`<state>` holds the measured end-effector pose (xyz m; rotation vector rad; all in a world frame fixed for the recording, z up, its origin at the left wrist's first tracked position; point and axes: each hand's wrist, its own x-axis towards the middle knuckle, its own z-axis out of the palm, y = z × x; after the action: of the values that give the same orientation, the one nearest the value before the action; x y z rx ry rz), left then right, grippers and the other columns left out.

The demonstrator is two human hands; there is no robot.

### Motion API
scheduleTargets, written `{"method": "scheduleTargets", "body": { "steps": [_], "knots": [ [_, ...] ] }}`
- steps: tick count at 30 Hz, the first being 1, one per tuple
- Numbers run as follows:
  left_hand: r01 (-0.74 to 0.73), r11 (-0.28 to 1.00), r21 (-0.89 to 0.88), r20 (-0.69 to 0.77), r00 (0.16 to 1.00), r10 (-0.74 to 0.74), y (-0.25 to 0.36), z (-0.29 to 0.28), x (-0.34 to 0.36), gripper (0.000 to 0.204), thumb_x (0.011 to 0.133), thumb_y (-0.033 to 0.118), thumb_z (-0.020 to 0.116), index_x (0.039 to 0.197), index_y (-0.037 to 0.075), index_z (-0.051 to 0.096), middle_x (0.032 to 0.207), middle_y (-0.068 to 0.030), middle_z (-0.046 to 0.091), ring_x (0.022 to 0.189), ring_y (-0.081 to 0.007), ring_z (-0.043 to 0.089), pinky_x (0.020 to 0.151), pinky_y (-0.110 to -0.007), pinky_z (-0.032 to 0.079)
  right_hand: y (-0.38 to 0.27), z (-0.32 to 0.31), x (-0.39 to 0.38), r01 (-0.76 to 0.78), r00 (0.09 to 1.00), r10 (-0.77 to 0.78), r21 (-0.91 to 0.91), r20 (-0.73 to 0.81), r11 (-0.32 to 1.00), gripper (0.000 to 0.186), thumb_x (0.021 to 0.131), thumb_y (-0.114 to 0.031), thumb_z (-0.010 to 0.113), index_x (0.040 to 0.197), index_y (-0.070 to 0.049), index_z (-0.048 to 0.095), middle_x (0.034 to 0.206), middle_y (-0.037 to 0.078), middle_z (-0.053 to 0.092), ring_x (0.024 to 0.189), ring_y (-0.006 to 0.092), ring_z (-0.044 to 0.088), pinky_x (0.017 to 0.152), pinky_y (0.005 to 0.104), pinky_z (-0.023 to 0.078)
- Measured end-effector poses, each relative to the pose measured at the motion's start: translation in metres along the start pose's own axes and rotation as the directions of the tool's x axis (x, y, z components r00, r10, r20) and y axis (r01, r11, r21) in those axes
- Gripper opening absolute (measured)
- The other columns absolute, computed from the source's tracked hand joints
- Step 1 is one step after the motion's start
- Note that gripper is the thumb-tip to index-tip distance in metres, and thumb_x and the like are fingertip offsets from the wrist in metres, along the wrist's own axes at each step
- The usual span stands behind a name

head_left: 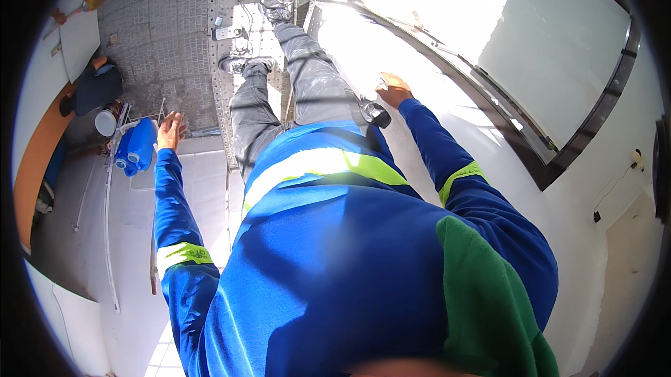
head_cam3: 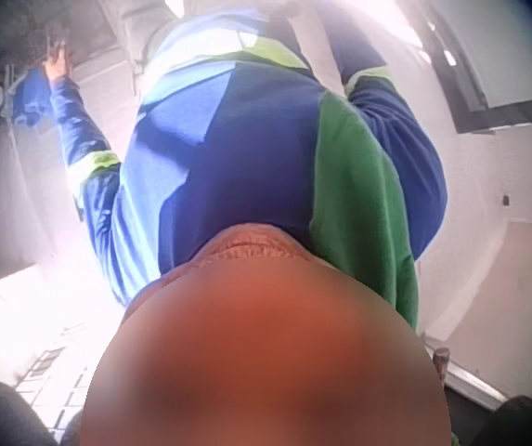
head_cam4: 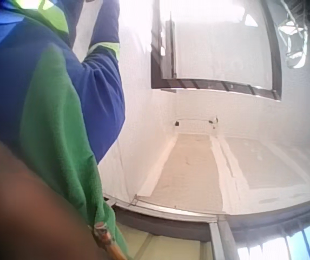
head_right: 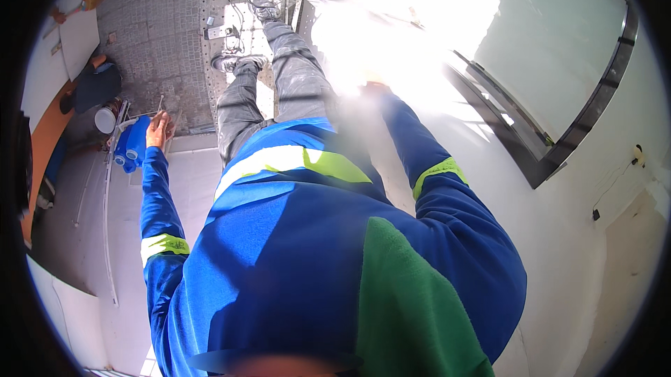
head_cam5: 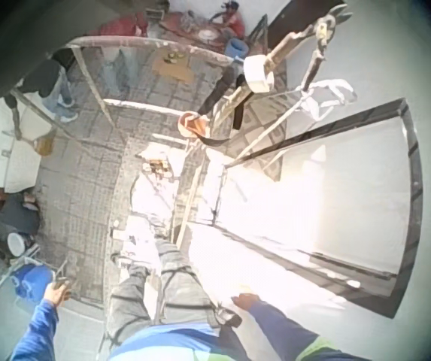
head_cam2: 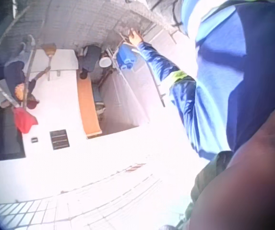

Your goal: The person positions a metal frame against a wall, taps it with a hammer, and uses a power drill to secure it. The person then retrieves a box of fasteners and selects screws.

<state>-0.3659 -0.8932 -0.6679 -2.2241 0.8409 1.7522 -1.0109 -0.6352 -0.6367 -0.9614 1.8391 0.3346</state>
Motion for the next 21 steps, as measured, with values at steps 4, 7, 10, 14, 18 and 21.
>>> {"method": "scheduleTargets", "body": {
  "steps": [4, 7, 10, 14, 18, 21],
  "knots": [
    [0.142, 0.985, 0.101, 0.0, 0.99, -0.143, -0.078, 0.019, -0.081, 0.059, 0.093, 0.046, 0.067, 0.138, 0.012, 0.052, 0.121, -0.0076, 0.068, 0.098, -0.0247, 0.071, 0.074, -0.037, 0.054, -0.019, -0.002, 0.031, -0.03, 0.999, 0.031, 0.147, -0.007, 0.989, 0.062, 0.086, -0.028, 0.068, 0.139, 0.001, 0.051, 0.128, 0.026, 0.061, 0.119, 0.0358, 0.061, 0.1, 0.0378, 0.048],
    [0.091, 0.986, 0.137, 0.041, 0.994, -0.097, -0.075, 0.037, -0.13, 0.064, 0.09, 0.047, 0.068, 0.139, 0.009, 0.054, 0.121, -0.0114, 0.068, 0.097, -0.0229, 0.071, 0.075, -0.035, 0.056, -0.055, -0.01, 0.065, 0.191, 0.978, -0.165, 0.243, -0.125, 0.951, 0.045, 0.086, -0.028, 0.069, 0.126, -0.008, 0.061, 0.113, 0.019, 0.069, 0.104, 0.035, 0.066, 0.091, 0.0402, 0.051],
    [-0.156, 0.934, 0.322, 0.001, 0.986, 0.164, -0.03, 0.046, -0.168, 0.059, 0.093, 0.046, 0.065, 0.135, 0.006, 0.057, 0.114, -0.0148, 0.071, 0.101, -0.0212, 0.07, 0.092, -0.035, 0.053, -0.126, -0.037, 0.117, 0.299, 0.953, -0.268, 0.293, -0.141, 0.908, 0.039, 0.086, -0.014, 0.069, 0.124, -0.008, 0.062, 0.094, 0.011, 0.07, 0.086, 0.0219, 0.067, 0.083, 0.034, 0.052],
    [-0.368, 0.917, 0.154, -0.145, 0.91, 0.389, 0.044, 0.045, -0.218, 0.051, 0.097, 0.032, 0.063, 0.14, 0.007, 0.05, 0.13, -0.0151, 0.063, 0.121, -0.0262, 0.06, 0.104, -0.038, 0.046, -0.256, -0.111, 0.137, 0.724, 0.682, -0.639, 0.202, -0.357, 0.66, 0.04, 0.085, -0.02, 0.067, 0.122, -0.005, 0.062, 0.1, 0.015, 0.068, 0.088, 0.0284, 0.067, 0.081, 0.0365, 0.051],
    [-0.669, 0.742, 0.036, -0.283, 0.705, 0.65, 0.102, 0.032, -0.272, 0.05, 0.098, 0.02, 0.062, 0.144, 0.007, 0.046, 0.127, -0.012, 0.063, 0.12, -0.0215, 0.059, 0.103, -0.035, 0.046, -0.393, -0.205, 0.054, 0.947, 0.322, -0.769, 0.206, -0.553, 0.248, 0.039, 0.086, -0.011, 0.069, 0.123, -0.003, 0.061, 0.107, 0.014, 0.067, 0.092, 0.0249, 0.068, 0.085, 0.0357, 0.053],
    [-0.783, 0.622, 0.03, -0.389, 0.564, 0.729, 0.117, 0.022, -0.307, 0.049, 0.098, 0.017, 0.061, 0.143, 0.005, 0.046, 0.127, -0.0127, 0.063, 0.118, -0.0225, 0.061, 0.103, -0.036, 0.047, -0.461, -0.269, -0.051, 1.0, -0.011, -0.769, 0.004, -0.64, -0.017, 0.036, 0.087, -0.011, 0.07, 0.122, -0.005, 0.063, 0.104, 0.014, 0.069, 0.097, 0.0264, 0.069, 0.085, 0.0354, 0.054]
  ]
}}
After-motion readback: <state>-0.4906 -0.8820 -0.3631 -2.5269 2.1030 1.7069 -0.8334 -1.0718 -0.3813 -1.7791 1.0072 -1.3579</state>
